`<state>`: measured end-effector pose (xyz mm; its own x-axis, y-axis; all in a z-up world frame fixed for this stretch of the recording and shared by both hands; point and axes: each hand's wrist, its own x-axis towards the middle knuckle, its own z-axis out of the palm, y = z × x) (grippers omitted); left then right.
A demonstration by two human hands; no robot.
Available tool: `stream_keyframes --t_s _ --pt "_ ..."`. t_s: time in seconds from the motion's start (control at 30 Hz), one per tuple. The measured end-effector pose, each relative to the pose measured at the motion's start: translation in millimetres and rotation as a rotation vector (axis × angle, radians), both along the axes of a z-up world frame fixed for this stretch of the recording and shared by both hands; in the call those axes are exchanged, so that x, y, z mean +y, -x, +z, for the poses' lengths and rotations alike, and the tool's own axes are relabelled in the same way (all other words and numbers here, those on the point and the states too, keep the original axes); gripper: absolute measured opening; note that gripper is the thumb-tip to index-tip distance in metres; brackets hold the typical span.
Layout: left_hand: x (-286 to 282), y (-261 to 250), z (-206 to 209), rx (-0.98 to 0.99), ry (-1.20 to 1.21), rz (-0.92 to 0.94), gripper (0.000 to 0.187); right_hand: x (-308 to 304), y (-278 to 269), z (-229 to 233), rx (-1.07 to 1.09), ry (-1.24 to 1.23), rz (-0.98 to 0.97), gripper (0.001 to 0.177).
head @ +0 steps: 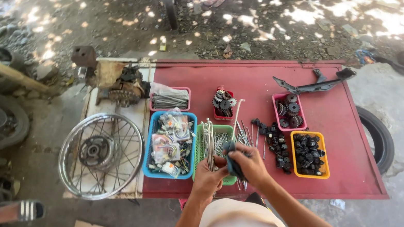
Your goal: The person repeatedly wipes thin metal rods with a dark cloth, holding them in the left hand and rubbing them with the right hand. The rods are handled one at a time and placed back into a green basket on the table.
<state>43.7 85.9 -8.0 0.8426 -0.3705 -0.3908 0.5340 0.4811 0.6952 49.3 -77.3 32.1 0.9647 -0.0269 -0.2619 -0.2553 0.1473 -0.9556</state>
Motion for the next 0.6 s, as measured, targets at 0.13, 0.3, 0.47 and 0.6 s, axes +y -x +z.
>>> stream_keyframes --t_s 0.13,0.3,0.47,0.6 --pt "26.3 -15.0 9.4 0.013 -0.054 -0.137 0.011 19.2 2.0 -6.9 -0.038 0.101 -0.081 0.023" --pt "41.2 -29.3 8.9 0.008 -0.015 -0.331 0.013 38.5 7.0 14.1 -0.011 -0.015 -0.350 0.025" --pt "43.1 -40.5 -4.1 0.013 -0.013 -0.314 0.017 61.0 23.0 2.8 0.005 0.090 -0.342 0.024" --pt "49.3 -40.1 -8.1 0.041 -0.050 -0.497 0.014 51.4 22.9 0.8 0.028 0.070 -0.386 0.026"
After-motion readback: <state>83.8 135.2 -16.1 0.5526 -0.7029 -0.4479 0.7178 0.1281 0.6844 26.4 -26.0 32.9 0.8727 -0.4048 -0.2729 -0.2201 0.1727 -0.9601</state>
